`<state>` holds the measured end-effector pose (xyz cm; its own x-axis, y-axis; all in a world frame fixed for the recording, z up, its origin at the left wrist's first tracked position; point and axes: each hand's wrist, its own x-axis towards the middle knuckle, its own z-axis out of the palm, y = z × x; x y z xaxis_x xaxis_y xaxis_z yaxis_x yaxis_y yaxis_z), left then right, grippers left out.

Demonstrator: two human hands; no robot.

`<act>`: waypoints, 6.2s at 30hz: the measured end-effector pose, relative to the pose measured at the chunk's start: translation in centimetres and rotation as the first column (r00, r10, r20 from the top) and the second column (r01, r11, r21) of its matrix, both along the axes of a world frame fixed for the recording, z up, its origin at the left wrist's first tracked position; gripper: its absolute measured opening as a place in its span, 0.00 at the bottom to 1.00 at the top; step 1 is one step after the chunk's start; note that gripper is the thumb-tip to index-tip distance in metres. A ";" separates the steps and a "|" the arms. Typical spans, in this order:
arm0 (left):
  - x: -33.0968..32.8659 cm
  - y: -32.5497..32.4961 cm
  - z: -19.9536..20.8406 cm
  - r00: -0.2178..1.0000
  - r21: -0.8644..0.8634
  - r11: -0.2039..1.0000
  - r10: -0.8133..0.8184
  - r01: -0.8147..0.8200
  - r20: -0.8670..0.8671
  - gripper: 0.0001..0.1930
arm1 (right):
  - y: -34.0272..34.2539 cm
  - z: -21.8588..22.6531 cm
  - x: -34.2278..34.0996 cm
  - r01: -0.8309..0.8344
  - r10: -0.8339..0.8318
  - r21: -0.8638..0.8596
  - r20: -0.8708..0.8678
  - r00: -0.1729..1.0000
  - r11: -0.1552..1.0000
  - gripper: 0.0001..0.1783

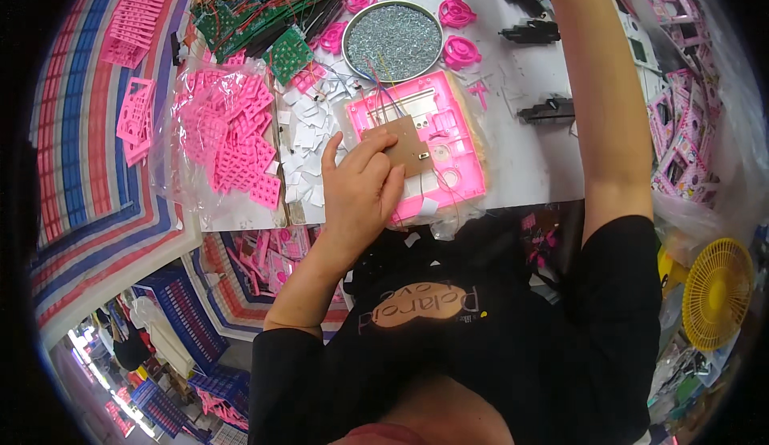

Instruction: Assembling internal electronic and mechanical components into a pink toy housing using a hot glue gun.

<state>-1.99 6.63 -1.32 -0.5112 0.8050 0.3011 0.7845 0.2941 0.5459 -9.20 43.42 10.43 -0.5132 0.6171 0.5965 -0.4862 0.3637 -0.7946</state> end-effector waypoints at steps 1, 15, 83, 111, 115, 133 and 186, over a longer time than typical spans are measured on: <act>0.1 0.1 0.2 1.000 -0.005 1.000 -0.002 0.002 -0.004 0.06 | 3.0 -1.3 -1.5 -0.073 0.042 0.212 0.145 0.988 0.975 0.54; -0.1 -1.1 -0.4 0.999 -0.005 1.000 -0.008 0.007 -0.050 0.07 | -16.0 3.6 -9.2 -0.957 0.971 -0.160 0.023 0.240 0.240 0.30; -1.1 -1.6 -2.2 0.999 0.158 0.987 -0.037 0.034 0.016 0.07 | -18.9 -6.4 10.3 -0.587 0.633 -0.239 0.269 0.726 0.774 0.16; -1.7 1.2 -0.8 0.986 0.388 0.910 -0.098 0.143 -0.134 0.12 | -19.1 -5.1 13.4 -0.753 0.742 -0.432 -0.239 0.627 0.497 0.19; -5.1 2.3 0.5 0.963 0.306 0.914 -0.259 0.268 -0.070 0.13 | -18.0 -5.5 13.0 -0.778 0.744 -0.415 -0.287 0.604 0.472 0.17; -16.0 9.5 -1.9 0.947 -0.217 0.976 -0.052 -0.019 -0.318 0.05 | -21.2 -8.2 13.3 -0.708 0.767 -0.307 0.142 0.626 0.636 0.18; 2.6 -5.7 -1.1 0.991 0.054 0.994 -0.102 0.098 0.086 0.17 | -22.1 -8.5 8.8 -0.647 0.695 -0.271 0.143 0.705 0.713 0.15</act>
<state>0.58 0.93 -2.41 -0.4552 0.8388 0.2988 0.7566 0.1875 0.6264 -0.37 21.28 1.92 -0.9342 0.1420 0.3273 -0.3476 -0.1566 -0.9245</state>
